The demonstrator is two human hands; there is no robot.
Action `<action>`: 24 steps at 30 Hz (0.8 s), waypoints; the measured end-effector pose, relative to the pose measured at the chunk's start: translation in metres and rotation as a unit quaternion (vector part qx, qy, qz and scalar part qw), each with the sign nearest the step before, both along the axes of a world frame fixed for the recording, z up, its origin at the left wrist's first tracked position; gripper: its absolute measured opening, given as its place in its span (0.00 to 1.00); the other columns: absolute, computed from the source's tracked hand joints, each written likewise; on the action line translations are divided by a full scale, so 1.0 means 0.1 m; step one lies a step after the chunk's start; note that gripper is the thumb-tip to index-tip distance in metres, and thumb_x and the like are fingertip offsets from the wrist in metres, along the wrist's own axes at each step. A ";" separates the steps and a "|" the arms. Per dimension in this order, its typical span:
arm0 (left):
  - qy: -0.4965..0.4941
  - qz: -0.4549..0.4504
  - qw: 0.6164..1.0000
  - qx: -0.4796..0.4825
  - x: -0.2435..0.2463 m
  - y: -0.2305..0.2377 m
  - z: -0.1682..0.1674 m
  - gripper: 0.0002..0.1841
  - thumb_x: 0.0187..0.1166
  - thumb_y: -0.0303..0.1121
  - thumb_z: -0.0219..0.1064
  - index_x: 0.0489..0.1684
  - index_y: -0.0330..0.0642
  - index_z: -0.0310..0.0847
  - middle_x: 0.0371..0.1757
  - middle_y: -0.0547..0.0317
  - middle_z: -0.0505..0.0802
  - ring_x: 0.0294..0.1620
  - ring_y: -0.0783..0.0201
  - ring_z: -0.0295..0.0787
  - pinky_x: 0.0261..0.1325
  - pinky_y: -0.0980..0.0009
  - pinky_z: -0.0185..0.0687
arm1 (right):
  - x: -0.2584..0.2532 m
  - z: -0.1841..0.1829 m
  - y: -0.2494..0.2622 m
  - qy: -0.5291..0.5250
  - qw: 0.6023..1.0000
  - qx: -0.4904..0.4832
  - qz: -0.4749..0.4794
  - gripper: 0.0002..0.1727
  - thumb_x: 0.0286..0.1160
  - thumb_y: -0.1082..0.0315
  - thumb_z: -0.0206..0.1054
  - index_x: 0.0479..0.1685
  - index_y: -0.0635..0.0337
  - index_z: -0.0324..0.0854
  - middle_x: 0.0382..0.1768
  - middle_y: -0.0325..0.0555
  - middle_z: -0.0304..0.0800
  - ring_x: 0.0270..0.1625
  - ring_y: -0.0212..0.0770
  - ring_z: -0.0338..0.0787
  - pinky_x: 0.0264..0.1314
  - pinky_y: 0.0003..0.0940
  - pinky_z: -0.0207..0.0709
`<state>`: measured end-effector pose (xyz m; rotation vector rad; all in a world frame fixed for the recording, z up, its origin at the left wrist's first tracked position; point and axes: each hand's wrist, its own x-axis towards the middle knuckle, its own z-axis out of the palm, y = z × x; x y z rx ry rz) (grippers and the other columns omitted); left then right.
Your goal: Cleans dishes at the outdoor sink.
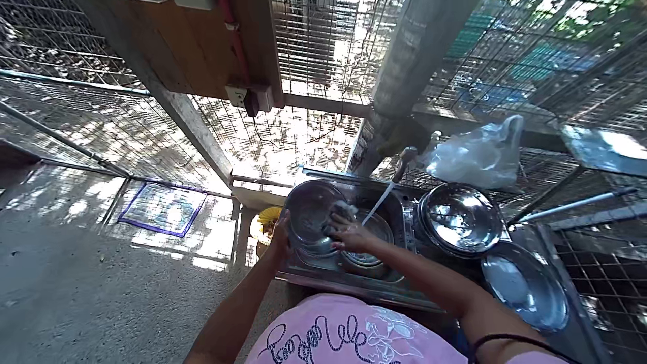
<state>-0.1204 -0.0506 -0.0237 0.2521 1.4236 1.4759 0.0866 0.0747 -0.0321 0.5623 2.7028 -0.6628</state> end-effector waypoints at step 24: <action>0.037 0.037 0.998 0.021 0.17 0.02 0.26 0.25 0.96 0.37 0.42 0.90 0.38 0.56 0.79 0.43 0.79 0.71 0.61 0.82 0.71 0.62 0.80 | 0.06 0.08 -0.16 0.024 0.995 -0.098 0.025 0.32 0.91 0.45 0.51 0.87 0.51 0.71 0.93 0.54 0.56 0.95 0.58 0.53 0.94 0.64 0.40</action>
